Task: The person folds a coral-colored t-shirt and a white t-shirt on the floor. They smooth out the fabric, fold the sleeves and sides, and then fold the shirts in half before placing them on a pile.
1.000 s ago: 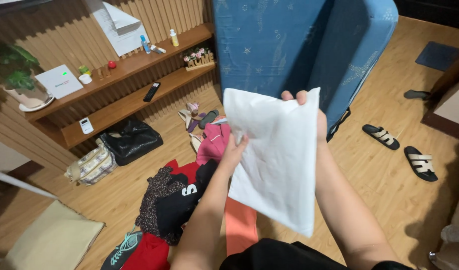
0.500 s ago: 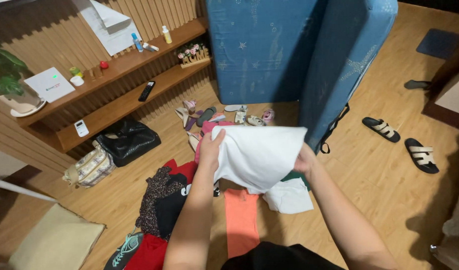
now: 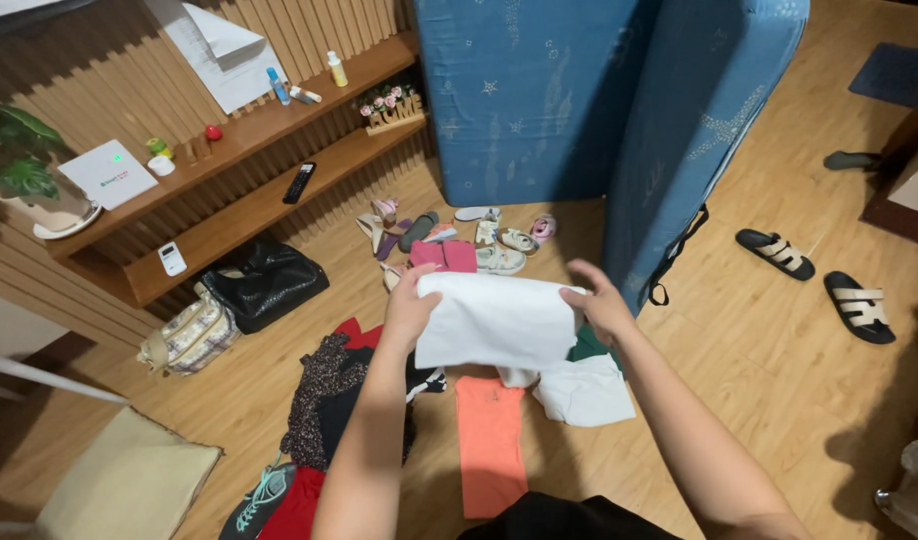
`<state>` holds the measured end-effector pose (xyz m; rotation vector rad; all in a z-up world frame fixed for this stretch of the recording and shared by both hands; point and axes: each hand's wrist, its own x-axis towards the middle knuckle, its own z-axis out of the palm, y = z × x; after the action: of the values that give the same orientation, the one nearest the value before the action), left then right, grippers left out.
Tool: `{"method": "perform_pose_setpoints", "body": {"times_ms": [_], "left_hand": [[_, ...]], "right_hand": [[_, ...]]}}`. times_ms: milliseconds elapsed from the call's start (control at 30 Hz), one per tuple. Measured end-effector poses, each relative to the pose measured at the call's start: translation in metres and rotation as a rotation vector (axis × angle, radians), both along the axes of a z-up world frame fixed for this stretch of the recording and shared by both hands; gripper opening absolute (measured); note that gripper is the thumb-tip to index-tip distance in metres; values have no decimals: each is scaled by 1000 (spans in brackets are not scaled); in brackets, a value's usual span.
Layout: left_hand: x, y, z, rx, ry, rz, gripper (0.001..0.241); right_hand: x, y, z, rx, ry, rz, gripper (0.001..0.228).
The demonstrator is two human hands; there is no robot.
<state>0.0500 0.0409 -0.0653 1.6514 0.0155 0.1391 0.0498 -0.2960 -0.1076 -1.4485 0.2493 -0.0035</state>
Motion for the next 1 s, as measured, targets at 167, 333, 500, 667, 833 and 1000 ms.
{"method": "perform_pose_setpoints", "body": {"times_ms": [167, 333, 500, 667, 833, 1000], "left_hand": [[15, 19, 3, 344, -23, -45, 59], [21, 25, 7, 689, -32, -273, 64], [10, 26, 36, 906, -37, -215, 29], [17, 30, 10, 630, -10, -172, 30], [-2, 14, 28, 497, 103, -69, 37], [39, 18, -43, -14, 57, 182, 43]], "right_hand": [[-15, 12, 33, -497, -24, 255, 73], [-4, 5, 33, -996, 8, 314, 53], [-4, 1, 51, -816, 82, 290, 30], [-7, 10, 50, -436, -105, 137, 31], [-16, 18, 58, -322, -188, -16, 46], [15, -1, -16, 62, 133, 163, 75]]}}
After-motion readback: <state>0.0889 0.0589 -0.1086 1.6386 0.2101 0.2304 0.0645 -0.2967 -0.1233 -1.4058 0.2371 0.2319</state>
